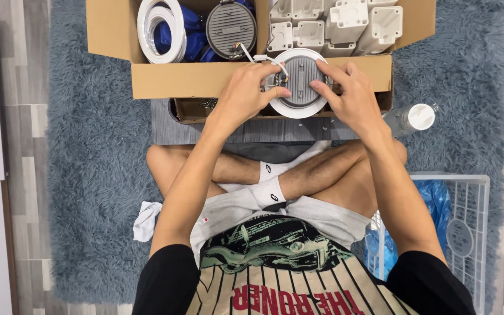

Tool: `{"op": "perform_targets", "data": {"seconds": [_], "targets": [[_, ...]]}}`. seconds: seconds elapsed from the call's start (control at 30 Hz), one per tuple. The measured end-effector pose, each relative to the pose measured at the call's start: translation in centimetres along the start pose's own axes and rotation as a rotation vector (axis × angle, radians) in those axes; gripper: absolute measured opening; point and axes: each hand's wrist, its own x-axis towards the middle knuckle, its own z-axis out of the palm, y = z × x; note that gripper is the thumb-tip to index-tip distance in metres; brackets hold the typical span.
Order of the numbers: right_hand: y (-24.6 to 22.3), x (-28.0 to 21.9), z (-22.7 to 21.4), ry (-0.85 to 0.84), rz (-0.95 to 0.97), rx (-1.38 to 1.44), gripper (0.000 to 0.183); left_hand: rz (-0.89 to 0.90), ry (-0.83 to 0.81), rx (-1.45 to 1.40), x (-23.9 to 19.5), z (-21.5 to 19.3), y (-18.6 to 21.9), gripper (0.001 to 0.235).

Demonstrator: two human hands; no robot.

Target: Assembling recessed LED downlights by snapping the LED modules into the white trim rings and placing them in a plastic bin.

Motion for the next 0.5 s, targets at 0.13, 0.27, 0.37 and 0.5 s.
{"op": "perform_targets", "data": {"seconds": [0.13,0.27,0.37,0.5], "targets": [[1.5,-0.4,0.9,0.013,-0.076,-0.131,0.042,0.087,-0.049,0.104,-0.5,0.2,-1.4,0.052],[1.5,-0.4,1.4,0.037,-0.086,-0.127,0.044,0.143,0.011,0.205,-0.2,0.4,-1.4,0.052],[1.5,-0.7,1.7,0.057,-0.069,-0.129,0.045,0.139,-0.004,0.246,-0.3,0.5,-0.9,0.05],[1.2,-0.6,1.5,0.064,-0.061,-0.113,0.044,0.256,0.134,0.421,-0.2,2.9,-2.0,0.036]]}}
